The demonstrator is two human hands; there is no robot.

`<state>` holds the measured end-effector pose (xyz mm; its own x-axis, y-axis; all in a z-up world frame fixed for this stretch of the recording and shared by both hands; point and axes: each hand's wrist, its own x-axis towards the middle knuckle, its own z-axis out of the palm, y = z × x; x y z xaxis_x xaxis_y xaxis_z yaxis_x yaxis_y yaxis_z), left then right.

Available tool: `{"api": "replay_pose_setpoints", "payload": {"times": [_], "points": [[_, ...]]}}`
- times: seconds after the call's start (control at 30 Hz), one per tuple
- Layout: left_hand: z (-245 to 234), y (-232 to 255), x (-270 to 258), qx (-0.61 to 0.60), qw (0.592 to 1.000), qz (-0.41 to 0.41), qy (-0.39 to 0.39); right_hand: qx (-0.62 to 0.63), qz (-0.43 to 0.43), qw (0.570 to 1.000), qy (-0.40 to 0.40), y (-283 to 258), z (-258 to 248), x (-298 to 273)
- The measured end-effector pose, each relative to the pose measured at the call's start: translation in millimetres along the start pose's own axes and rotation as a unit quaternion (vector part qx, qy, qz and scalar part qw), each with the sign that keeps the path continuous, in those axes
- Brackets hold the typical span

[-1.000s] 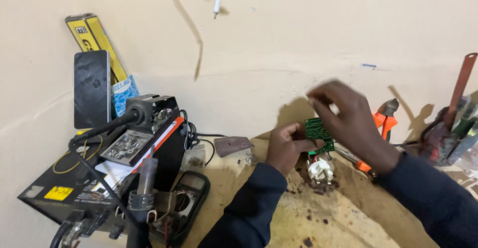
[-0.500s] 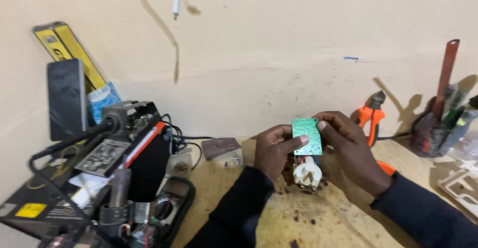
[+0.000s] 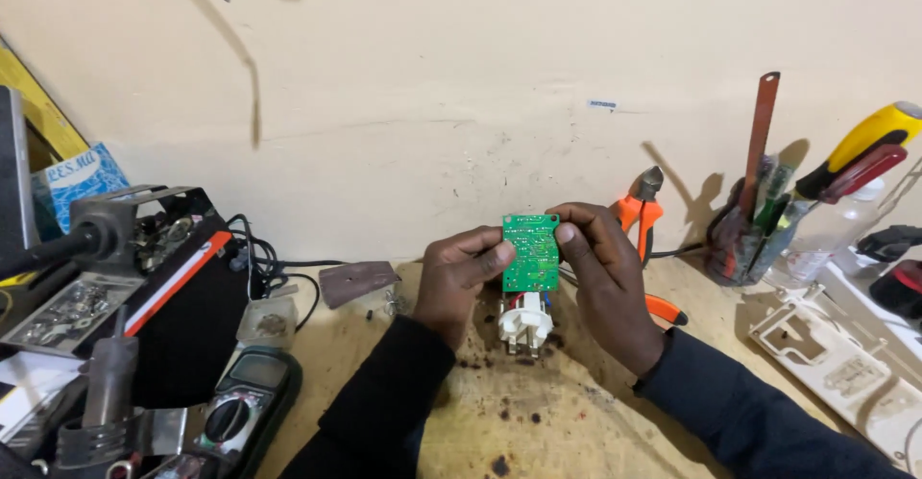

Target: Soldering components onto a printed circuit board (PCB) as part of an electronics repair task.

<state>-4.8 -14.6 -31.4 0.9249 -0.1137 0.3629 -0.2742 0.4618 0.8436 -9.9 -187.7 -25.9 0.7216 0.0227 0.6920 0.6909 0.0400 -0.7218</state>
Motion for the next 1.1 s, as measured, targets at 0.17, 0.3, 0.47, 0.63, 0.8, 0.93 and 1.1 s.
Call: {"api": "replay_pose_setpoints", "payload": {"times": [0.17, 0.3, 0.47, 0.63, 0.8, 0.93, 1.1], "points": [[0, 1, -1, -0.034, 0.999, 0.013, -0.016, -0.044, -0.050, 0.998, -0.014, -9, -1, -3], [0, -1, 0, -0.051, 0.998, 0.006, -0.026, -0.073, -0.074, 0.994, -0.024, -12, -2, -2], [3, 7, -4, -0.047, 0.998, 0.014, -0.038, -0.087, -0.092, 0.991, -0.036, -12, -2, -5], [1, 3, -3, -0.052, 0.998, 0.009, -0.041, -0.094, -0.097, 0.990, -0.044, -14, -2, -4], [3, 5, -5, -0.056, 0.998, 0.000, -0.041, -0.112, -0.097, 0.987, -0.056, -9, -3, -4], [0, -2, -4, -0.054, 0.998, -0.002, -0.038, -0.119, -0.115, 0.985, -0.058, 2, -2, -4], [-20, -30, 10, -0.045, 0.998, 0.000, -0.040, -0.084, -0.092, 0.989, -0.083, 0, -4, -4]]}}
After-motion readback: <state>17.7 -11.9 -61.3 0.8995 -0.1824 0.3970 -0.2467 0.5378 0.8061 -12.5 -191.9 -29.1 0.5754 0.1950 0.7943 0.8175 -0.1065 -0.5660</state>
